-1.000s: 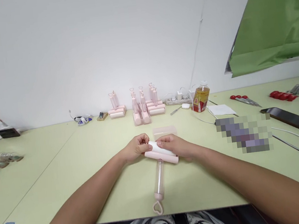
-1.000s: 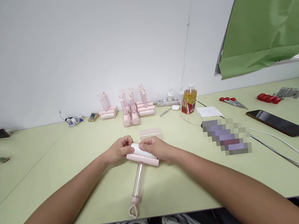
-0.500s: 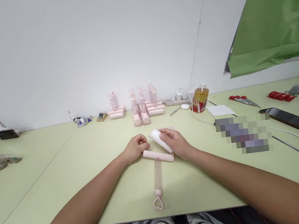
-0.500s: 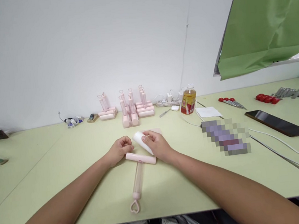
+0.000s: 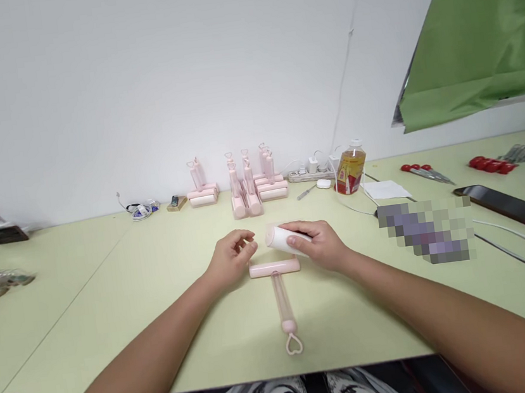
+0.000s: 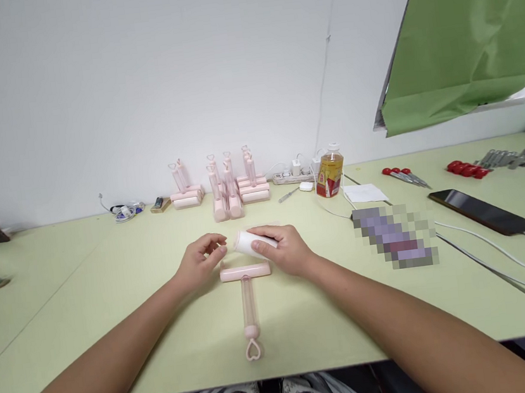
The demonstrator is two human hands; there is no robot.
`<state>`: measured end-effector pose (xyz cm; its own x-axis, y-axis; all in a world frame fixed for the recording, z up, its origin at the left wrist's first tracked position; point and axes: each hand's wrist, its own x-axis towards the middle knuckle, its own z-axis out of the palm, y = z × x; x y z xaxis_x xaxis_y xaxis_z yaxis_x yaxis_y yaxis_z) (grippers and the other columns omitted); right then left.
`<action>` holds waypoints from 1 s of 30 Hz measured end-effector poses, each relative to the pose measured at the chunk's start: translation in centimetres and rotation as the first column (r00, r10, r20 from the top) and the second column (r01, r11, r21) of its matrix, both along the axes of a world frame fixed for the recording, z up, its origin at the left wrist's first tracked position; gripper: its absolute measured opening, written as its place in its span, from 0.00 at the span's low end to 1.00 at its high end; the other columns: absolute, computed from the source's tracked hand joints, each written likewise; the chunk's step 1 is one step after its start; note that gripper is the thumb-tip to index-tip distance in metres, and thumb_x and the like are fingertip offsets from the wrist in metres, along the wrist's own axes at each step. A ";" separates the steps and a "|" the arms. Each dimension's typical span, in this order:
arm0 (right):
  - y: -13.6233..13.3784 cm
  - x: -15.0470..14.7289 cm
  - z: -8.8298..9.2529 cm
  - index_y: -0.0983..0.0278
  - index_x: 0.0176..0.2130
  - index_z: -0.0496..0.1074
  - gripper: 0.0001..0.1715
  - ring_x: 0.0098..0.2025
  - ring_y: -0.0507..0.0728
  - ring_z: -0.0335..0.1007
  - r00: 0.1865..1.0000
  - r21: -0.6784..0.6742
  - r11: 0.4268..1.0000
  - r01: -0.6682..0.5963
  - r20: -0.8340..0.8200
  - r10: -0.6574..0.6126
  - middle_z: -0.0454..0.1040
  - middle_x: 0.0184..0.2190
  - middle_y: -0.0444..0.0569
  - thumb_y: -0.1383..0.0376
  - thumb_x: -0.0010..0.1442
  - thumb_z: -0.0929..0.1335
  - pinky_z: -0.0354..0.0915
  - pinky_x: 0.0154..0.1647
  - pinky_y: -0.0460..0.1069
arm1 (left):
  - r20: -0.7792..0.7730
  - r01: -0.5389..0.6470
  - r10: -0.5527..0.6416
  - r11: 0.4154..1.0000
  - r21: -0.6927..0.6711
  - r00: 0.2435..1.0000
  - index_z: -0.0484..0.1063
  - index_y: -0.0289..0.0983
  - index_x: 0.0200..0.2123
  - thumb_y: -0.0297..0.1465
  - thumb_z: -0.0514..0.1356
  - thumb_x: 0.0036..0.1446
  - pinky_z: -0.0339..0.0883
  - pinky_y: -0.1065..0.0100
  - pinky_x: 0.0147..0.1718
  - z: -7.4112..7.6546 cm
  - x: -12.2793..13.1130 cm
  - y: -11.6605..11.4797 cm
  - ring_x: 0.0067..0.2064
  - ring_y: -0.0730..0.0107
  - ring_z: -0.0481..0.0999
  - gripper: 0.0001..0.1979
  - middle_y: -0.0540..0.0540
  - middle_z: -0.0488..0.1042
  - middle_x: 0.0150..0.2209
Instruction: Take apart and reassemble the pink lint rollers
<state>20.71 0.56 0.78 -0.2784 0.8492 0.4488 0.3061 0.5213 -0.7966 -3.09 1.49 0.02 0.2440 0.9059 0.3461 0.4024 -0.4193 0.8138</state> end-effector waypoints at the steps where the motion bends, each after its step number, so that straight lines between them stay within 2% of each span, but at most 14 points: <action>1: 0.0 0.1 0.0 0.61 0.46 0.79 0.21 0.47 0.64 0.75 0.999 0.006 1.000 -0.017 0.033 0.017 0.80 0.46 0.51 0.52 0.59 0.68 0.69 0.47 0.55 | 0.031 0.051 -0.052 0.999 0.012 0.998 0.76 0.38 0.44 0.36 0.62 0.55 0.65 0.68 0.36 0.3 0.0 -0.3 0.36 0.67 0.72 0.14 0.45 0.77 0.39; 4: -0.1 0.3 0.2 0.60 0.46 0.79 0.20 0.45 0.63 0.76 0.990 0.015 0.998 -0.065 0.125 0.063 0.80 0.44 0.50 0.54 0.58 0.69 0.69 0.46 0.55 | 0.039 0.185 -0.187 0.981 0.053 0.982 0.75 0.39 0.50 0.37 0.64 0.54 0.67 0.65 0.42 0.8 -0.1 -1.3 0.41 0.64 0.74 0.20 0.43 0.77 0.46; 7: -0.3 0.4 0.5 0.59 0.47 0.79 0.18 0.43 0.62 0.77 0.976 0.033 0.993 -0.110 0.190 0.102 0.81 0.43 0.49 0.57 0.58 0.69 0.69 0.45 0.54 | -0.011 0.239 -0.239 0.966 0.094 0.971 0.77 0.41 0.49 0.36 0.64 0.54 0.68 0.65 0.41 0.8 -0.1 -1.7 0.39 0.65 0.75 0.18 0.43 0.79 0.44; 15: -0.6 0.5 1.0 0.59 0.47 0.78 0.18 0.41 0.60 0.76 0.939 0.011 0.970 -0.244 0.255 0.233 0.81 0.41 0.48 0.56 0.61 0.67 0.67 0.42 0.51 | -0.061 0.261 -0.255 0.957 0.128 0.965 0.80 0.41 0.42 0.36 0.66 0.52 0.69 0.67 0.35 0.8 -0.2 -1.6 0.32 0.69 0.76 0.13 0.44 0.81 0.40; 23: -0.6 0.4 0.7 0.61 0.46 0.78 0.17 0.41 0.59 0.77 0.939 0.032 0.972 -0.232 0.270 0.215 0.81 0.41 0.48 0.57 0.60 0.68 0.68 0.42 0.50 | -0.132 0.294 -0.280 0.951 0.100 0.951 0.79 0.39 0.43 0.36 0.65 0.54 0.68 0.69 0.33 0.8 -0.6 -1.4 0.30 0.71 0.74 0.14 0.45 0.81 0.38; 30: -0.6 0.4 0.5 0.63 0.46 0.77 0.17 0.39 0.57 0.77 0.935 0.082 0.966 -0.244 0.286 0.212 0.81 0.39 0.49 0.58 0.60 0.68 0.67 0.39 0.48 | -0.130 0.319 -0.301 0.937 0.146 0.945 0.79 0.37 0.42 0.35 0.65 0.53 0.69 0.71 0.31 1.0 -0.5 -1.5 0.30 0.73 0.74 0.14 0.45 0.81 0.37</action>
